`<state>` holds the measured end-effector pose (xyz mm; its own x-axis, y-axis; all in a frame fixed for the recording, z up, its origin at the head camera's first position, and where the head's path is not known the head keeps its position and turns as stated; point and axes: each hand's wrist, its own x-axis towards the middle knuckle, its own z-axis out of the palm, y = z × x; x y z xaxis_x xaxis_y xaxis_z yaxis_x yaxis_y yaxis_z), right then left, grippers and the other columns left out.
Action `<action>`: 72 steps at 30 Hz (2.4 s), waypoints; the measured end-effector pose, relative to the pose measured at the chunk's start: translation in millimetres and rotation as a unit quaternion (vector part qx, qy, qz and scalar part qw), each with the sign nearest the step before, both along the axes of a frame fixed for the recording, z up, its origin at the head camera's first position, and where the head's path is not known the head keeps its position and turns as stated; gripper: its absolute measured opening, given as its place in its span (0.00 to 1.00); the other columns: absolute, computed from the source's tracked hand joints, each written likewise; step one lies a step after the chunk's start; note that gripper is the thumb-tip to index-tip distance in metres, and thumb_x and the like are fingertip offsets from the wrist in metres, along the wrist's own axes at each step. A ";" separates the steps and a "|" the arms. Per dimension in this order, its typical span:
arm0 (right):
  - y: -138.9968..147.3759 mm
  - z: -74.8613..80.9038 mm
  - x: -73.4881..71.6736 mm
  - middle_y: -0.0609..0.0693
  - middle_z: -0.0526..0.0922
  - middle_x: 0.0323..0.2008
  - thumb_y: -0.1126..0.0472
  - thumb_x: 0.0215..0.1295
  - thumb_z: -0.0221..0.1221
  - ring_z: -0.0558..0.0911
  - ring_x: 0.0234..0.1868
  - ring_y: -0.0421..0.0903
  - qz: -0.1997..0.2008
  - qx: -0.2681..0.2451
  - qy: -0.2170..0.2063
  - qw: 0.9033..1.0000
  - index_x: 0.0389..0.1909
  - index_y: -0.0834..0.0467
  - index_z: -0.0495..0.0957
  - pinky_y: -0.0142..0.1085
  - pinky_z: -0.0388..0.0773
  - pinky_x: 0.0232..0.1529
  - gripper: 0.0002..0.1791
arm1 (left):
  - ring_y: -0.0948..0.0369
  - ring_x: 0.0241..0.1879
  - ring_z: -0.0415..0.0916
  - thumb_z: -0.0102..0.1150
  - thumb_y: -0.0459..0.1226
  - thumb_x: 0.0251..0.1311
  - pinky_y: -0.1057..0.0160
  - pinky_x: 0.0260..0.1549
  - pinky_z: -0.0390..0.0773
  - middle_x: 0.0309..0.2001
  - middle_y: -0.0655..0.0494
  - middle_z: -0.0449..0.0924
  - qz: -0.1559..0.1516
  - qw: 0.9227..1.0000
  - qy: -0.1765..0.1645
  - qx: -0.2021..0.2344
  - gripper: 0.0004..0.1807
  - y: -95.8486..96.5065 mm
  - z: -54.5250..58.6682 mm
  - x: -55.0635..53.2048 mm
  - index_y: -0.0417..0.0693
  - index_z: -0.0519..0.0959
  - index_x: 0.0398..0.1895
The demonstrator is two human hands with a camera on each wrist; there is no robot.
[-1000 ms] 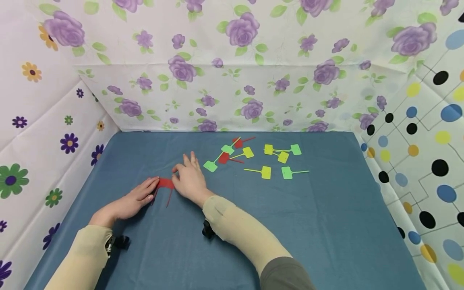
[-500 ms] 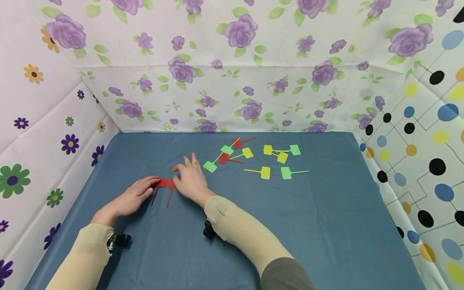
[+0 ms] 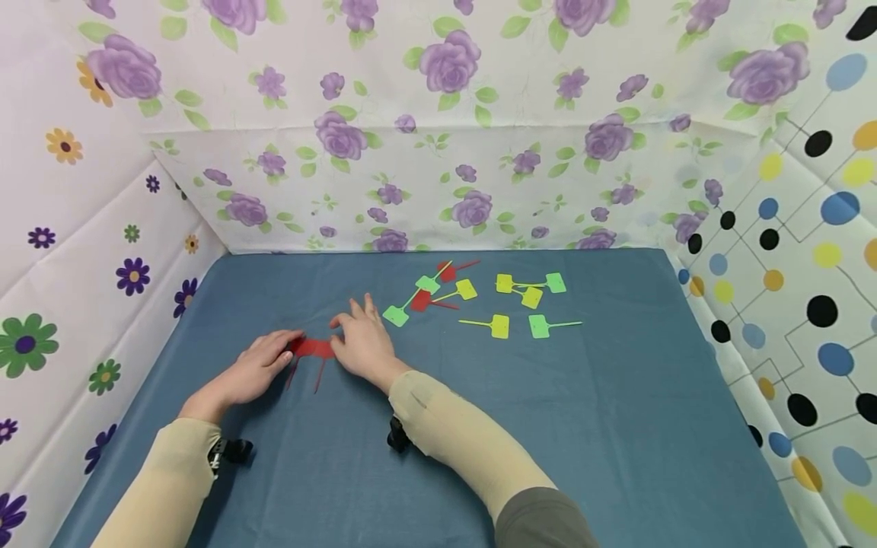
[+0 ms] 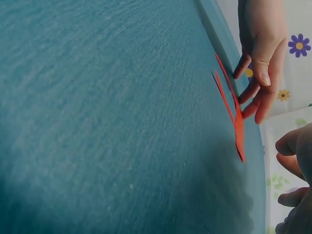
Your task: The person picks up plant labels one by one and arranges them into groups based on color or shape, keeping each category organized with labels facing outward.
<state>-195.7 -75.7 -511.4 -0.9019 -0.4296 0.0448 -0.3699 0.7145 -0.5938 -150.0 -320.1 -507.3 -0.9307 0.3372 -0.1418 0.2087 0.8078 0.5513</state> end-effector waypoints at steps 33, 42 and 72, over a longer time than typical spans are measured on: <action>114.4 -0.9 -19.8 0.65 0.57 0.83 0.54 0.82 0.60 0.42 0.86 0.64 0.012 -0.027 -0.018 0.999 0.60 0.54 0.86 0.61 0.59 0.80 0.15 | 0.43 0.86 0.38 0.59 0.42 0.80 0.38 0.82 0.37 0.87 0.45 0.46 -0.118 0.990 0.036 -0.071 0.41 39.8 -0.9 13.1 0.41 0.52 0.87; 113.2 -0.6 -19.6 0.65 0.57 0.83 0.55 0.81 0.61 0.43 0.85 0.66 0.015 -0.033 -0.011 0.999 0.60 0.53 0.86 0.61 0.60 0.79 0.14 | 0.41 0.85 0.38 0.59 0.40 0.80 0.34 0.80 0.37 0.86 0.44 0.47 -0.124 0.989 0.019 -0.078 0.40 44.6 -4.5 16.1 0.41 0.53 0.87; 111.6 -5.4 -20.0 0.66 0.57 0.83 0.56 0.81 0.61 0.43 0.86 0.65 0.021 -0.038 -0.016 0.999 0.59 0.55 0.86 0.61 0.63 0.78 0.14 | 0.42 0.86 0.30 0.56 0.41 0.81 0.33 0.79 0.28 0.88 0.49 0.41 -0.100 0.992 -0.015 -0.074 0.41 43.6 -7.8 16.0 0.47 0.49 0.89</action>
